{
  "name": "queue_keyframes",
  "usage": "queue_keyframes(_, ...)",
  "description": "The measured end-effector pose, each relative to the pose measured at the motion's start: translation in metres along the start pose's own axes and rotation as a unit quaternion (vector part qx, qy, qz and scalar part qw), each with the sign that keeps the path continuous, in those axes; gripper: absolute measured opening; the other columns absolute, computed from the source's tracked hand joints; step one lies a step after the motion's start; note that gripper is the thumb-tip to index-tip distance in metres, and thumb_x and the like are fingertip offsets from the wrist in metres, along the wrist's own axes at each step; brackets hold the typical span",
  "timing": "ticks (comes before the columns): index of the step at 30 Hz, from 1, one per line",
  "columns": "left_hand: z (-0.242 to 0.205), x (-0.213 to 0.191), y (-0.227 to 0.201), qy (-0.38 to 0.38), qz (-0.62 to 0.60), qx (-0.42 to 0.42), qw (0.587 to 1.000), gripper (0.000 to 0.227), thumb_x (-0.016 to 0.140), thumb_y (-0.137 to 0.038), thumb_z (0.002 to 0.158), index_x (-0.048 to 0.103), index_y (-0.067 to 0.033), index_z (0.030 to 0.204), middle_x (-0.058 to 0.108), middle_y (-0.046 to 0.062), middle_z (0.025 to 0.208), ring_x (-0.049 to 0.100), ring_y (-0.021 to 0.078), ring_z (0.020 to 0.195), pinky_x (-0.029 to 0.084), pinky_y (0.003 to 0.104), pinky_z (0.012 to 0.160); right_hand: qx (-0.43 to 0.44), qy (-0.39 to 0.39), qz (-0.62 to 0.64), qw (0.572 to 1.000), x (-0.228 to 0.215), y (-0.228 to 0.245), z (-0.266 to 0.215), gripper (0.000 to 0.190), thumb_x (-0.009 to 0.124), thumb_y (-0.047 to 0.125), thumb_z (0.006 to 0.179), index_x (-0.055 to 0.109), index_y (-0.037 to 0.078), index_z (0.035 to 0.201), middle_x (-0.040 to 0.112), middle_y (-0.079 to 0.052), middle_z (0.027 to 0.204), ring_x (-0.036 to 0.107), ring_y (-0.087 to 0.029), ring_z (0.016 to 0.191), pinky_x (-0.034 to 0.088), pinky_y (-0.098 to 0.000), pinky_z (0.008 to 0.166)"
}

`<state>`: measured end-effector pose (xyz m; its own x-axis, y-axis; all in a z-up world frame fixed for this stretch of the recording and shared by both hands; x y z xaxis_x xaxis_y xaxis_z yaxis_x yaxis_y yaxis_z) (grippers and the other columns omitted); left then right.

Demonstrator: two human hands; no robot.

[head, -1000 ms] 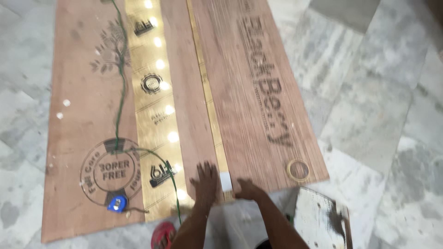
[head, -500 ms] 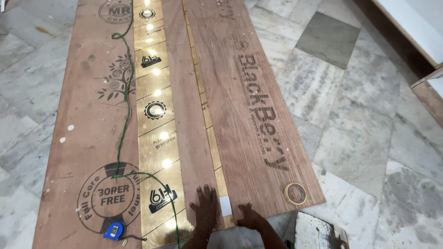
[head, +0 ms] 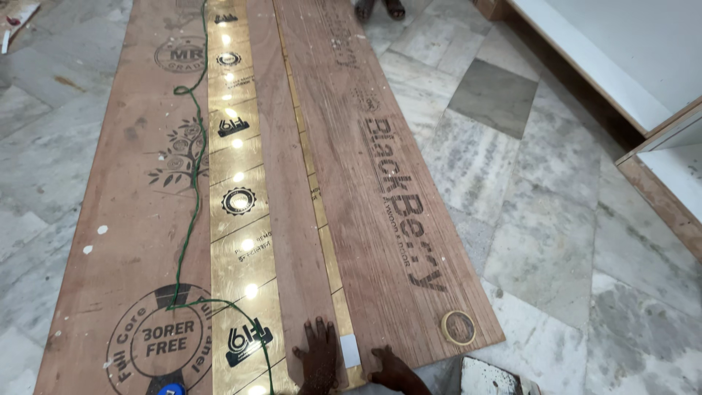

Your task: The person uses a circular saw to cut a long strip from a large sheet of plywood. They position a white guide block against the saw's base plate to ensure a straight cut and guide the saw along the marked line. After completing the cut, they remove the guide block and inspect the separated strip.

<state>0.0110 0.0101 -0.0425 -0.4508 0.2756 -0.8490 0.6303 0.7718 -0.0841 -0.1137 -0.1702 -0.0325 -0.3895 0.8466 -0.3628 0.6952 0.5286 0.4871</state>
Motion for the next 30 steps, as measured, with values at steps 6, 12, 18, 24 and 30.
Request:
queue_keyframes(6,0.01,-0.002,-0.002,-0.043,-0.007,-0.023,0.999,0.062,0.049,-0.029,0.107,0.021,-0.0154,0.161,0.012,0.017,0.169,0.01,0.0485,0.154,0.039,0.087,0.092,0.018,-0.095,-0.066,0.993,0.005,0.02,0.004,0.088,0.079,0.039,0.089,0.034,0.007,0.157,0.023,-0.024,0.166,0.021,-0.038,0.157,0.026,-0.0419,0.127)
queue_keyframes(12,0.015,0.002,-0.001,-0.002,-0.047,-0.021,0.999,0.061,0.046,-0.028,0.109,0.018,-0.0166,0.162,0.006,0.015,0.171,0.004,0.0477,0.156,0.031,0.092,0.097,0.01,-0.085,-0.058,0.995,0.011,0.026,0.021,0.075,0.075,0.034,0.09,0.042,0.009,0.153,0.051,-0.021,0.15,0.048,-0.035,0.142,0.036,-0.0435,0.122)
queue_keyframes(18,0.016,0.031,0.002,-0.1,-0.045,0.001,0.994,0.074,0.057,-0.016,0.097,0.019,-0.0089,0.161,0.004,0.018,0.171,0.003,0.0503,0.154,0.029,0.088,0.099,-0.139,-0.199,-0.165,0.956,0.029,0.009,0.023,0.062,0.073,0.044,0.089,0.059,0.004,0.134,0.063,-0.019,0.133,0.057,-0.038,0.124,0.042,-0.0485,0.109)
queue_keyframes(24,0.013,0.031,0.002,-0.111,0.006,0.001,0.994,0.093,0.075,-0.02,0.084,0.025,-0.0098,0.162,0.012,0.019,0.171,0.012,0.0508,0.154,0.039,0.082,0.095,-0.058,-0.09,-0.153,0.982,0.06,-0.023,0.042,0.045,0.074,0.037,0.084,0.07,0.004,0.115,0.069,-0.021,0.121,0.064,-0.038,0.116,0.051,-0.05,0.098)
queue_keyframes(30,-0.006,0.002,-0.002,-0.14,0.015,0.008,0.99,0.113,0.091,-0.035,0.069,0.028,-0.0106,0.159,0.019,0.02,0.168,0.016,0.0516,0.152,0.045,0.082,0.09,-0.056,0.095,-0.277,0.955,0.088,0.038,-0.001,0.05,0.077,0.039,0.087,0.067,0.005,0.121,0.066,-0.016,0.128,0.063,-0.033,0.12,0.054,-0.0481,0.094)
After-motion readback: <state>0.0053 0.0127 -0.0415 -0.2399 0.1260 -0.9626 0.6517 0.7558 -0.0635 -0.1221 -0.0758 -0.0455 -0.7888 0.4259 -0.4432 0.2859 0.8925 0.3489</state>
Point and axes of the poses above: each hand's wrist, its own z-axis towards the middle knuckle, its own x-axis out of the palm, y = z × x, the point moved 2 cm from there along z, towards the middle knuckle
